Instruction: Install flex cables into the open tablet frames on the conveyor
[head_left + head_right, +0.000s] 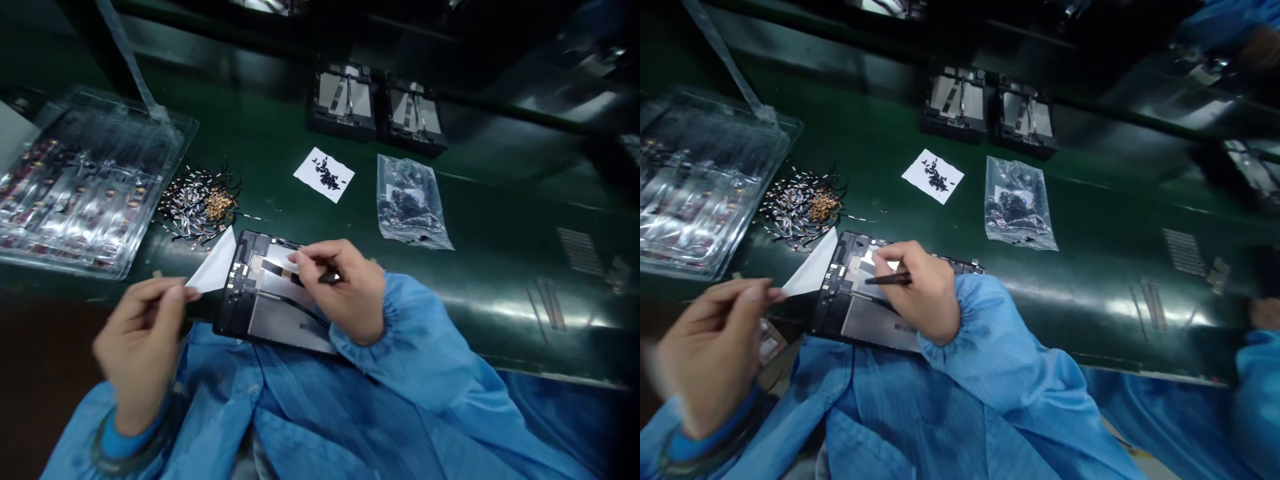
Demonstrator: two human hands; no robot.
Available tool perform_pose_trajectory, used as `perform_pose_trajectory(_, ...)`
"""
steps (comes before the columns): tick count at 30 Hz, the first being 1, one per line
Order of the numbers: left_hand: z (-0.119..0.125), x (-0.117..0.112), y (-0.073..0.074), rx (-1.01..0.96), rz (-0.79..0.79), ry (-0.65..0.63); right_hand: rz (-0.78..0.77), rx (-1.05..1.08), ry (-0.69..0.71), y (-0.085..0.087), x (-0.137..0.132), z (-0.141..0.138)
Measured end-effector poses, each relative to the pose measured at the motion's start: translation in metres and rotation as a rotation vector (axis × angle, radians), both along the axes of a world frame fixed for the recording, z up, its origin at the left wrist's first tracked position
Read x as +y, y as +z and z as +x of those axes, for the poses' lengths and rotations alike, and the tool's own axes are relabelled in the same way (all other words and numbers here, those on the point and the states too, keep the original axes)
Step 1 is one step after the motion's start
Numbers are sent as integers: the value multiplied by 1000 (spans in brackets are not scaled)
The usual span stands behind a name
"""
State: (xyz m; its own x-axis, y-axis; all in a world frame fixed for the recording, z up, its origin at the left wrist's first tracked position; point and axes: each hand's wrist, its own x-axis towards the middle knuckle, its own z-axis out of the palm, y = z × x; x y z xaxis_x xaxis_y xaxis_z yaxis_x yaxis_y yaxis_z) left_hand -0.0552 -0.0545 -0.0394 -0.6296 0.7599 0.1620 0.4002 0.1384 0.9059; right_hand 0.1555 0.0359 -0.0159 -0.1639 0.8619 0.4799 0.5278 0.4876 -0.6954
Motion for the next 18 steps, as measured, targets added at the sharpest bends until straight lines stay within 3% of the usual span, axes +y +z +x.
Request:
perform_pose_trajectory(2, 31, 19, 11, -54, 10, -139, 97, -100, 91, -1, -4, -10)
perform_pose_trajectory(4, 49, 33, 18, -121, 54, -247, 101, -186, 217, -1, -5, -14)
perform_pose_trajectory(9, 51, 41, 16, -111, 117, -272, -13, -330, 476, -3, -2, -13)
perform_pose_trajectory(14, 52, 42, 15, -102, 123, -262, 207, -194, 454, -7, -6, -15)
perform_pose_trajectory(18, 53, 41, 16, -205, 59, -297, 25, -144, 254, -3, -5, -12)
